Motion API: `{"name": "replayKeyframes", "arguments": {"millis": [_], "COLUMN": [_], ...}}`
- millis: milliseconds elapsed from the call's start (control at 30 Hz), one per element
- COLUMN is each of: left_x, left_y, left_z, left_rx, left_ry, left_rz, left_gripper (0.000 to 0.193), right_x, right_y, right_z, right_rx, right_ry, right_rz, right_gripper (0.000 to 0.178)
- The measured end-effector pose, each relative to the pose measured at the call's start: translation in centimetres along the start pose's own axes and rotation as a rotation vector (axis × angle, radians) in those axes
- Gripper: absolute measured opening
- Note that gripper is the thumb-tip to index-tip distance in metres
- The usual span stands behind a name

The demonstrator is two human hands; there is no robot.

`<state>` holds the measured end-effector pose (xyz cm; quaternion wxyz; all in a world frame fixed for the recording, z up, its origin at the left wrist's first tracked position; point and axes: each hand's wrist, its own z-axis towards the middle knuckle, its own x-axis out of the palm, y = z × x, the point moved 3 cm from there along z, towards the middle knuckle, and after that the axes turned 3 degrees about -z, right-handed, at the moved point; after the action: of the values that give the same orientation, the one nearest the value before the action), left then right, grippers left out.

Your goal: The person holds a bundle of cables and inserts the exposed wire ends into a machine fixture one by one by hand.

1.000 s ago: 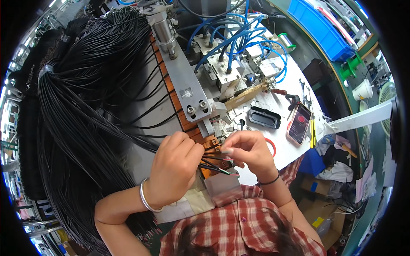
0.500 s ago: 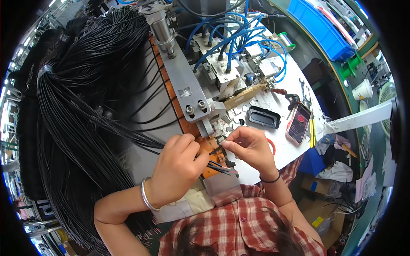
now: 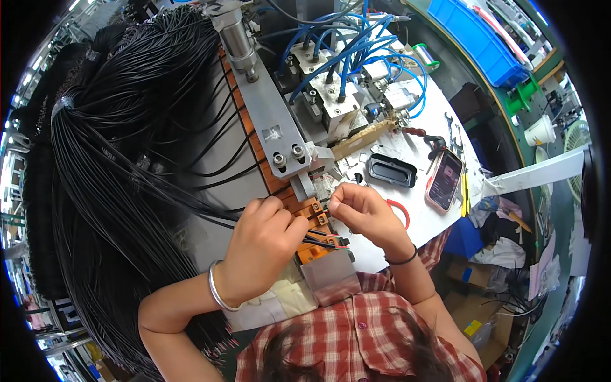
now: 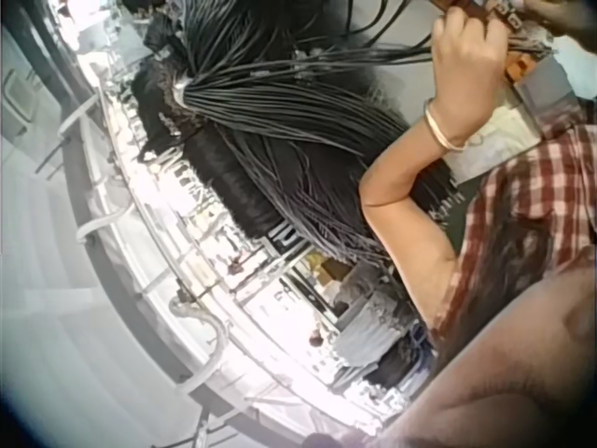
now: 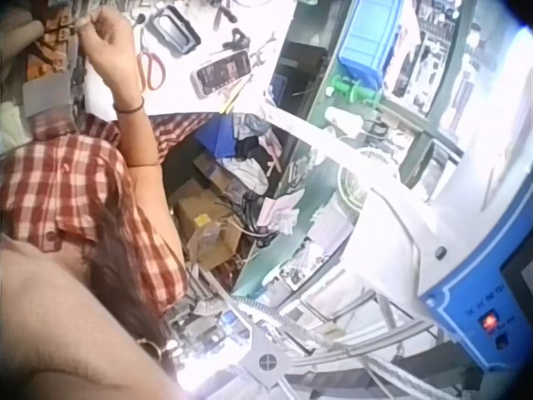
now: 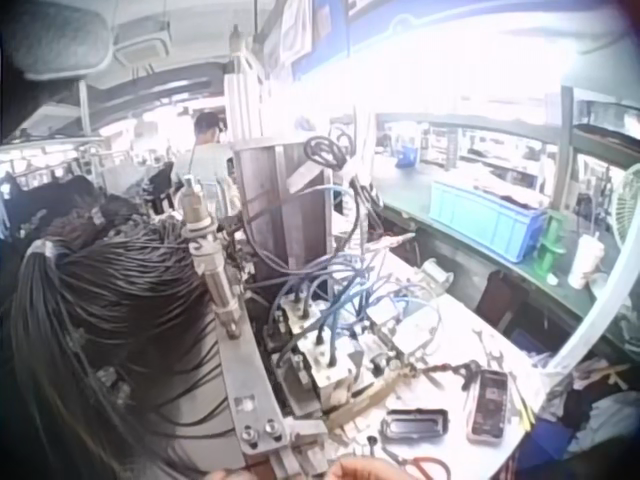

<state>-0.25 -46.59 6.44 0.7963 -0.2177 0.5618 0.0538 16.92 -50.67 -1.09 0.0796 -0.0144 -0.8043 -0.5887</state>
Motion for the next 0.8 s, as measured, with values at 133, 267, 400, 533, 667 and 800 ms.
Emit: {"name": "replayKeyframes", "arguments": {"millis": [133, 267, 400, 533, 667, 800], "left_x": [-0.1, -0.1, -0.3, -0.9, -0.9, -1.1], "left_y": [0.0, 0.0, 0.0, -0.1, -0.2, -0.1], "left_z": [-0.2, -0.1, 0.1, 0.0, 0.1, 0.2], "left_rx": [-0.01, 0.002, 0.023, -0.006, -0.01, -0.011], "left_ry": [0.016, 0.008, -0.059, -0.097, -0.086, -0.118], "left_rz": [0.016, 0.028, 0.054, 0.067, -0.008, -0.008], "left_gripper": [0.012, 0.011, 0.012, 0.012, 0.012, 0.013], "right_x": [-0.1, -0.3, -0.1, 0.5, 0.7, 0.7], "right_y": [0.3, 0.1, 0.3, 0.8, 1.5, 1.8], "right_z": [0.1, 0.1, -0.5, -1.2, -1.4, -1.5], "right_rx": [-0.029, 0.045, -0.055, -0.175, -0.255, -0.266], "right_ry": [0.011, 0.017, -0.167, -0.149, -0.169, -0.238], "right_rz": [-0.058, -0.003, -0.136, -0.03, 0.037, 0.057], "right_gripper": [0.017, 0.013, 0.007, 0.009, 0.01, 0.007]}}
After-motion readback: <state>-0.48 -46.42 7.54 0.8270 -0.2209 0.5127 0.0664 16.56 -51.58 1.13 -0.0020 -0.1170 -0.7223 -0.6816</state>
